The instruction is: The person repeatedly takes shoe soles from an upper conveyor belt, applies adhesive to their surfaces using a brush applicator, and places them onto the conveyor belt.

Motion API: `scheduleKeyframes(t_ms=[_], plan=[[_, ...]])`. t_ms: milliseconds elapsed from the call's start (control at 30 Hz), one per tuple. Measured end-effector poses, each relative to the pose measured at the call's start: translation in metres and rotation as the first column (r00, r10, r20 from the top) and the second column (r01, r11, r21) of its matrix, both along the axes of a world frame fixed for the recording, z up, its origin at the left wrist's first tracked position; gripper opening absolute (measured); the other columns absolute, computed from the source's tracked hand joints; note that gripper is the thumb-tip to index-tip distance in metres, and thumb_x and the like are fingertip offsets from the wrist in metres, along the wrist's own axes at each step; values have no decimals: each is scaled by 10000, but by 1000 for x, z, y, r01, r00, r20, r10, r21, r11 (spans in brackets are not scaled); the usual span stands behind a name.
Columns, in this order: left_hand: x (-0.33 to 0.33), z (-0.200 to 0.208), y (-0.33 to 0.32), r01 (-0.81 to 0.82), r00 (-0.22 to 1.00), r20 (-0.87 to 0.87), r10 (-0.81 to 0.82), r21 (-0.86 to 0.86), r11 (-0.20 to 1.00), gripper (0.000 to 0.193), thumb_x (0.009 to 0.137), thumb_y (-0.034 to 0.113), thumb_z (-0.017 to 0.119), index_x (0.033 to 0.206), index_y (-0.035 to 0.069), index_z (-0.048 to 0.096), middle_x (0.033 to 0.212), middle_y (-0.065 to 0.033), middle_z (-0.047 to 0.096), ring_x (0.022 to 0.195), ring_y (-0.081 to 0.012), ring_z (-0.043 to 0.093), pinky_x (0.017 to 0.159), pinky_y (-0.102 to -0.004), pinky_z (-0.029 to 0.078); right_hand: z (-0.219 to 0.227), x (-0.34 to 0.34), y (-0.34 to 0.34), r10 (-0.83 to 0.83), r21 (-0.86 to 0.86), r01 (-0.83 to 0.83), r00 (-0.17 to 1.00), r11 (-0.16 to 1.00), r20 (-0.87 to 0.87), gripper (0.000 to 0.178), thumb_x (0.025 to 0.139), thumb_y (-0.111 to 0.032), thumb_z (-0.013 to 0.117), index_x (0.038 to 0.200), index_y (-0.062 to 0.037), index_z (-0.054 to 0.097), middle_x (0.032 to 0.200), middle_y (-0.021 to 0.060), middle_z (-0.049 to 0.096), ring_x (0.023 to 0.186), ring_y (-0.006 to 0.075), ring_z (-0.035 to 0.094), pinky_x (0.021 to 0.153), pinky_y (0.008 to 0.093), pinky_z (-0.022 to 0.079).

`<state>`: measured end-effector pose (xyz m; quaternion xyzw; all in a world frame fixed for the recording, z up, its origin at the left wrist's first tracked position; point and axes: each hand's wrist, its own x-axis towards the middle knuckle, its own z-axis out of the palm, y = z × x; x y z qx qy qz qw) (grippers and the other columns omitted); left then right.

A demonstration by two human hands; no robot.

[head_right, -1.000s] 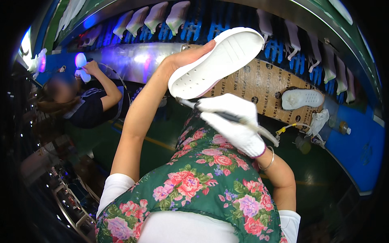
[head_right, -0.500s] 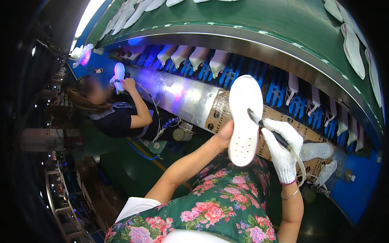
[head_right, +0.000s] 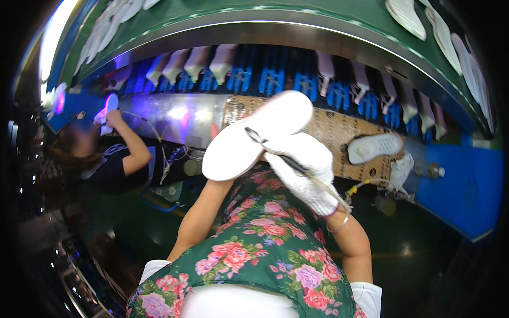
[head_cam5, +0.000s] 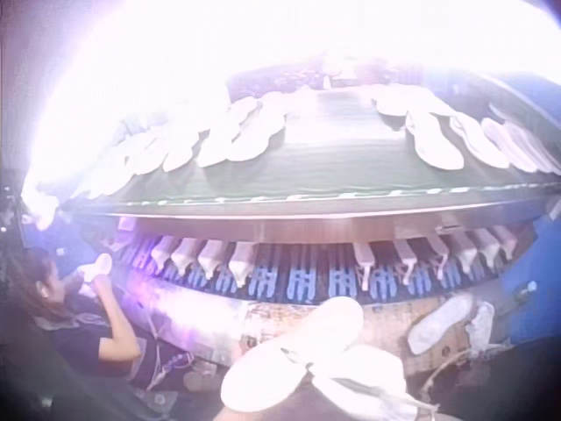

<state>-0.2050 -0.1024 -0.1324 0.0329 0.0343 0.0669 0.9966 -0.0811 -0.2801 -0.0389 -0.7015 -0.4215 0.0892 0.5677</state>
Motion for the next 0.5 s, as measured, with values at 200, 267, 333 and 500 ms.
scheduleKeyframes(t_ms=[200,267,333,500], plan=[[6,6,-20,29,998,50,-36,139,990,1014,790,557,626,1589,59,250,1554,-303,353,1393,-425,441,1149,-507,406,10,-4,2,-23,57,16,991,998,134,228,769,-38,791,993,-67,766,929,106,752,786,261,714,727,344,568],[11,8,-30,-11,1000,-5,12,117,993,1084,718,512,657,1597,58,212,1537,-323,362,1367,-427,470,1130,-491,428,11,-3,-1,-37,59,29,991,998,128,232,763,-39,794,993,-63,769,923,106,753,786,261,715,722,343,569],[19,1,-36,-46,998,-43,55,194,980,1083,727,535,740,1602,154,229,1545,-268,361,1415,-444,380,1117,-619,401,18,-2,-4,-47,59,38,987,998,155,233,758,-40,794,989,-63,771,917,103,754,781,258,716,718,343,570],[26,8,-52,-23,987,-149,63,254,967,1073,769,835,592,1571,187,295,1478,-224,455,1347,-400,478,1121,-596,407,28,2,-4,-67,88,50,977,995,203,265,753,-62,802,1016,-63,775,955,106,762,812,261,727,740,349,573]])
